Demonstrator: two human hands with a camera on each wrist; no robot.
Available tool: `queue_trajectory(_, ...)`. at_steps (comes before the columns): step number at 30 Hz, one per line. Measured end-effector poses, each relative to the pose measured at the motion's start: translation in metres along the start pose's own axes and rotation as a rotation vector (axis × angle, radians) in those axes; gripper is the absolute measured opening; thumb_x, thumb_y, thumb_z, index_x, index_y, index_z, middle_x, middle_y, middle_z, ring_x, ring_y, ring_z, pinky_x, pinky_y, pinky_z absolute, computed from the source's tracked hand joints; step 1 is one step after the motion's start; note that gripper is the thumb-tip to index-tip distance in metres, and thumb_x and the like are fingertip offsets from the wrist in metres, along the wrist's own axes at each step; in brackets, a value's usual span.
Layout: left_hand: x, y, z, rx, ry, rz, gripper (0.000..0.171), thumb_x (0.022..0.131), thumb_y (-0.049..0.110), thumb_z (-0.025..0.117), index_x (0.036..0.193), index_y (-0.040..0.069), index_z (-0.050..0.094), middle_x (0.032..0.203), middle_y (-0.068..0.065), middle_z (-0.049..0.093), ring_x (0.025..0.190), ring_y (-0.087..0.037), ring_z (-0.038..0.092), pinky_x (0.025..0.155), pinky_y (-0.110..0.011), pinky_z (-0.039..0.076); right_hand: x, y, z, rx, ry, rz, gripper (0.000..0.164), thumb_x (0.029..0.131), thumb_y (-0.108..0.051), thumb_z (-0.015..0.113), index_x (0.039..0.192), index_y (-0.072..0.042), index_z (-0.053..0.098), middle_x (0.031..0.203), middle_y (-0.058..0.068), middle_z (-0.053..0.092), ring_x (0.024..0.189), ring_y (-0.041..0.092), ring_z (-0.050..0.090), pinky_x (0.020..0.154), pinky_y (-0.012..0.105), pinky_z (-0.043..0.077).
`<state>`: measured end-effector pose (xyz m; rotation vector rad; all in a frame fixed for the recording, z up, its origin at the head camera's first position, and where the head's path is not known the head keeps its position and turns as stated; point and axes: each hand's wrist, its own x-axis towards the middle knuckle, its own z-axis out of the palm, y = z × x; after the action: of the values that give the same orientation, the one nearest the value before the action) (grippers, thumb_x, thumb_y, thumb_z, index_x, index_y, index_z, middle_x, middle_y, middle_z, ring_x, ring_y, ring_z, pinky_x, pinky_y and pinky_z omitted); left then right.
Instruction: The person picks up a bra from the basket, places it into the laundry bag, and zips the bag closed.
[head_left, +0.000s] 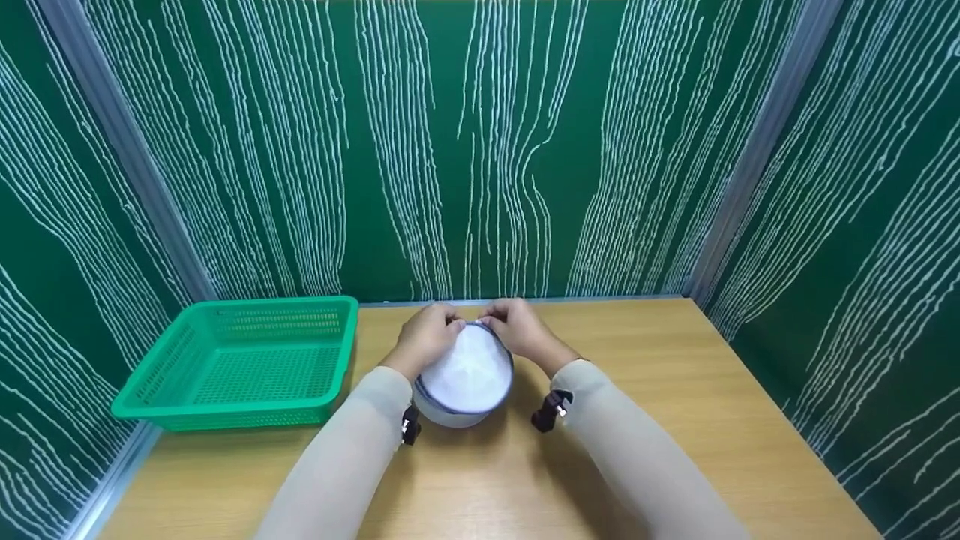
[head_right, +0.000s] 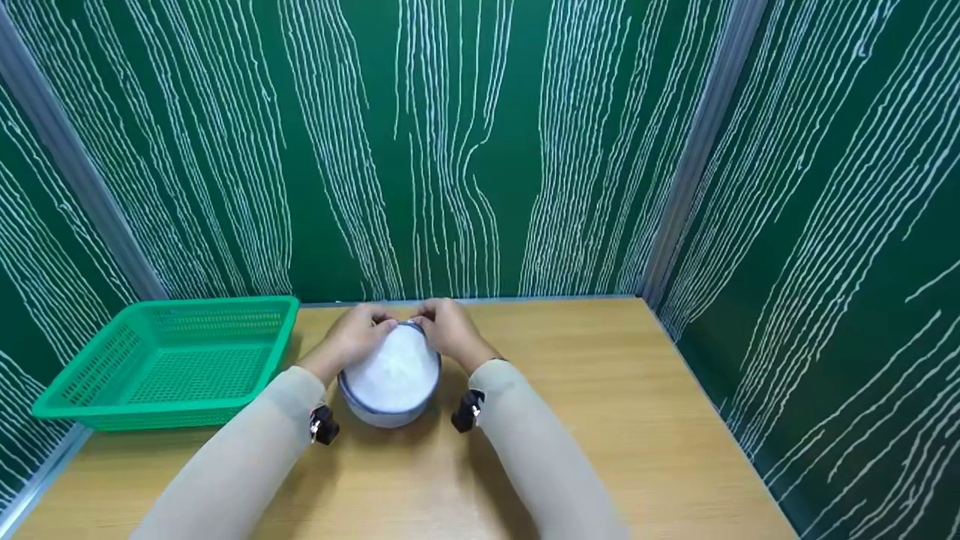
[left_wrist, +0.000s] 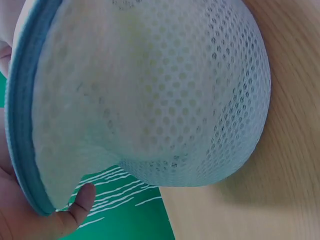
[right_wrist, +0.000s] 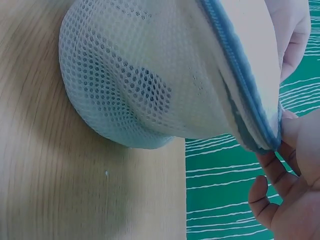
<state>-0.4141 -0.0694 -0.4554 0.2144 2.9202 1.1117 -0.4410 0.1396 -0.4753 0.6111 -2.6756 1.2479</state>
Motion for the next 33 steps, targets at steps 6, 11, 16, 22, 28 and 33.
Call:
queue_trajectory(6,-0.002,-0.004,0.001,-0.064,0.006,-0.047,0.026,0.12,0.028,0.057,0.124,0.014,0.079,0.125,-0.007,0.077,0.115,-0.025,0.07,0.107,-0.049,0.062,0.0,0.0,-0.001,0.003,-0.014,0.008,0.014,0.111,-0.005,0.072,0.108,-0.007,0.085,0.109,0.011,0.084,0.097,0.019,0.076,0.085,0.035,0.068)
queue_trajectory(11,-0.004,-0.014,0.0,-0.148,0.063,-0.11,0.027,0.12,0.027,0.055,0.116,0.011,0.078,0.116,-0.007,0.073,0.108,-0.023,0.068,0.099,-0.045,0.062,-0.001,0.0,-0.003,0.016,-0.002,0.067,0.013,0.111,-0.004,0.072,0.109,-0.007,0.085,0.109,0.011,0.084,0.098,0.019,0.075,0.086,0.034,0.068)
queue_trajectory(16,-0.005,-0.026,-0.002,-0.173,0.122,-0.173,0.033,0.117,0.025,0.059,0.087,0.014,0.066,0.089,-0.003,0.054,0.087,-0.021,0.058,0.073,-0.036,0.05,-0.001,0.003,-0.005,0.01,0.0,0.099,0.014,0.111,-0.004,0.071,0.11,-0.008,0.084,0.11,0.011,0.083,0.101,0.021,0.076,0.091,0.036,0.068)
queue_trajectory(22,-0.012,-0.037,-0.009,-0.192,0.115,-0.297,0.035,0.113,0.029,0.062,0.08,0.017,0.064,0.081,-0.002,0.051,0.082,-0.021,0.06,0.066,-0.032,0.048,-0.001,0.007,-0.007,0.016,-0.003,0.121,0.015,0.112,-0.004,0.07,0.11,-0.009,0.084,0.111,0.01,0.083,0.103,0.022,0.076,0.094,0.039,0.069)
queue_trajectory(28,-0.017,-0.042,-0.021,-0.162,0.029,-0.298,0.038,0.108,0.028,0.064,0.071,0.019,0.058,0.073,0.0,0.054,0.074,-0.019,0.058,0.062,-0.031,0.049,-0.003,0.008,-0.007,-0.001,0.012,0.126,0.013,0.111,-0.005,0.071,0.109,-0.009,0.084,0.11,0.01,0.083,0.1,0.021,0.075,0.091,0.037,0.068)
queue_trajectory(33,-0.019,-0.04,-0.023,-0.153,-0.011,-0.282,0.032,0.107,0.026,0.064,0.077,0.015,0.066,0.078,-0.002,0.061,0.076,-0.019,0.06,0.066,-0.032,0.052,-0.003,0.007,-0.005,-0.017,0.023,0.118,0.014,0.113,-0.007,0.07,0.108,-0.009,0.083,0.109,0.01,0.082,0.098,0.019,0.072,0.088,0.035,0.067)
